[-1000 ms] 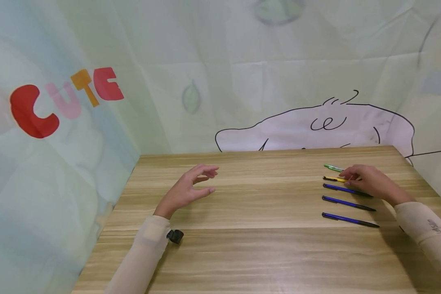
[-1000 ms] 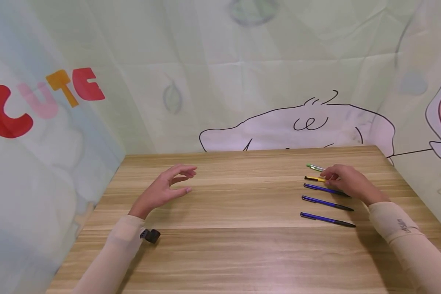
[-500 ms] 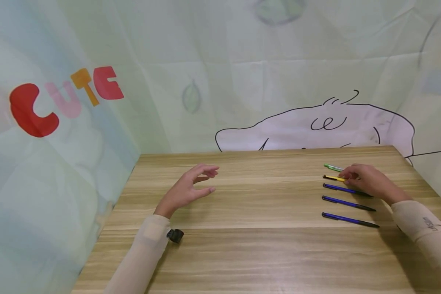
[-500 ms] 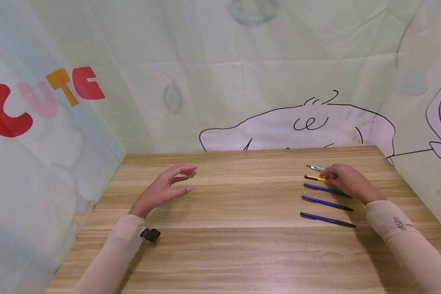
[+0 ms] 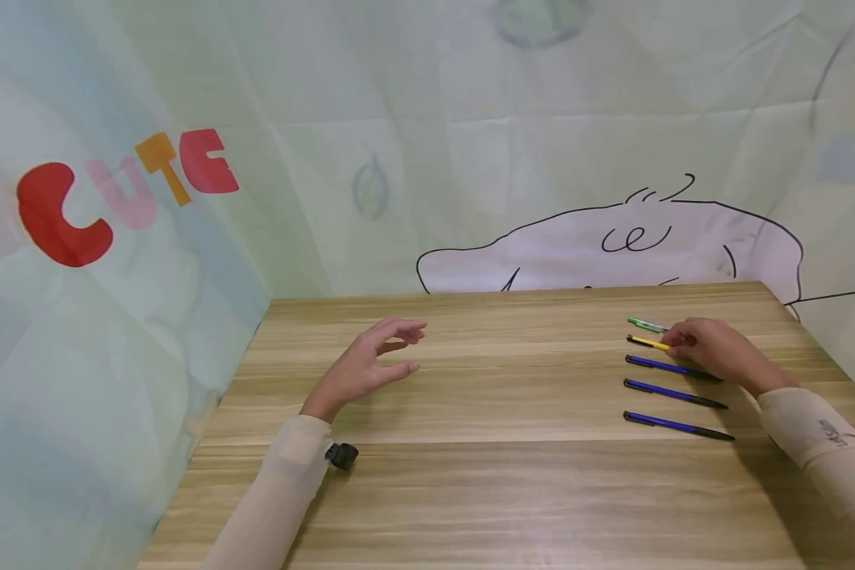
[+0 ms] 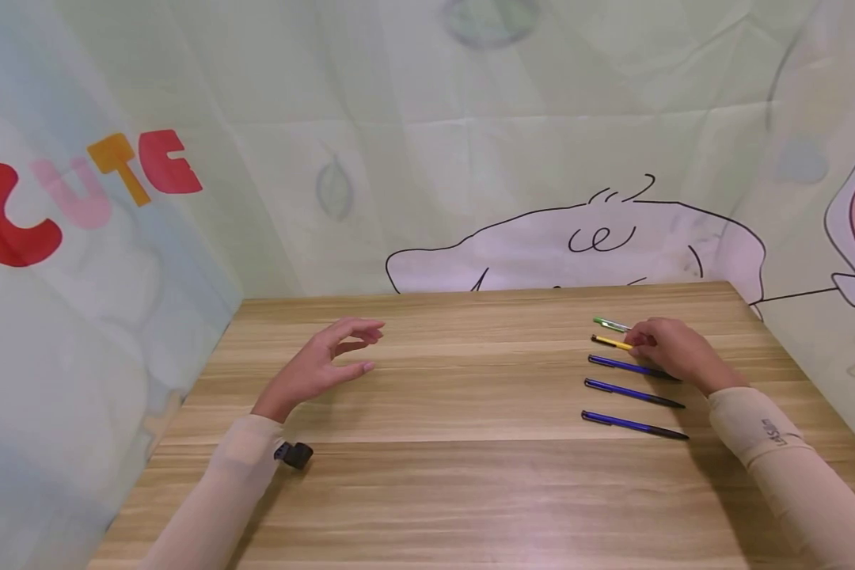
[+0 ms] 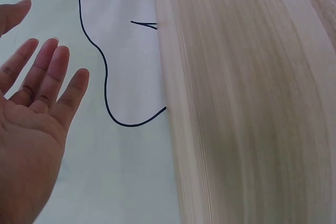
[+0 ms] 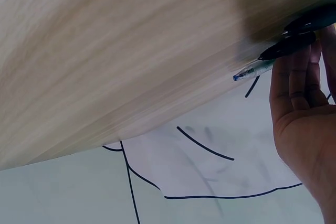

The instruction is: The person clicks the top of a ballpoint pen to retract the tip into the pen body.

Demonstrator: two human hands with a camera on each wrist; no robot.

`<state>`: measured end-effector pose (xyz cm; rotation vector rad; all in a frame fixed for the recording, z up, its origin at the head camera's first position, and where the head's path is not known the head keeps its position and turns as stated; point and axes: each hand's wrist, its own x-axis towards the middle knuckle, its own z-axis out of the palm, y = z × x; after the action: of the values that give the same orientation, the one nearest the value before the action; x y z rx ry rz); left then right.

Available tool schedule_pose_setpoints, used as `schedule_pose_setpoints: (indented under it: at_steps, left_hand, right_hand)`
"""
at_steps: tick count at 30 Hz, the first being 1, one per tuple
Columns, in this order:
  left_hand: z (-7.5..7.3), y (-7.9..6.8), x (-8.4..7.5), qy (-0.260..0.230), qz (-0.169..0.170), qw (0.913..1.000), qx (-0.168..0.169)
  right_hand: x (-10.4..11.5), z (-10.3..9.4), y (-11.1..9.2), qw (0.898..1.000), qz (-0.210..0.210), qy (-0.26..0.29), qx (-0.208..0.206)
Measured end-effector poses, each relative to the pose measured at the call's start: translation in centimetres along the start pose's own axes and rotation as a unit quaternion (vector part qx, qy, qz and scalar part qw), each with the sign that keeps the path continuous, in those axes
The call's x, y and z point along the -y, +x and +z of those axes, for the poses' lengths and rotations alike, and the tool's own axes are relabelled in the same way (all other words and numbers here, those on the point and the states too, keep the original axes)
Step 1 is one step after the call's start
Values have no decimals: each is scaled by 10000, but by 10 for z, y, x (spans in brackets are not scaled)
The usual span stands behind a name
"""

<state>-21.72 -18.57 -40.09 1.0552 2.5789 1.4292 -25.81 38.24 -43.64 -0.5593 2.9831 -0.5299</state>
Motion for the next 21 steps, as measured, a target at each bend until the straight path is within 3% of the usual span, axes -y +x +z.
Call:
schedule_pose_setpoints:
  at_steps: [21]
  left_hand:
    - [9, 10, -5, -164, 178, 9997, -37]
  right_hand:
    - [2, -3, -3, 9999, -35, -144, 71]
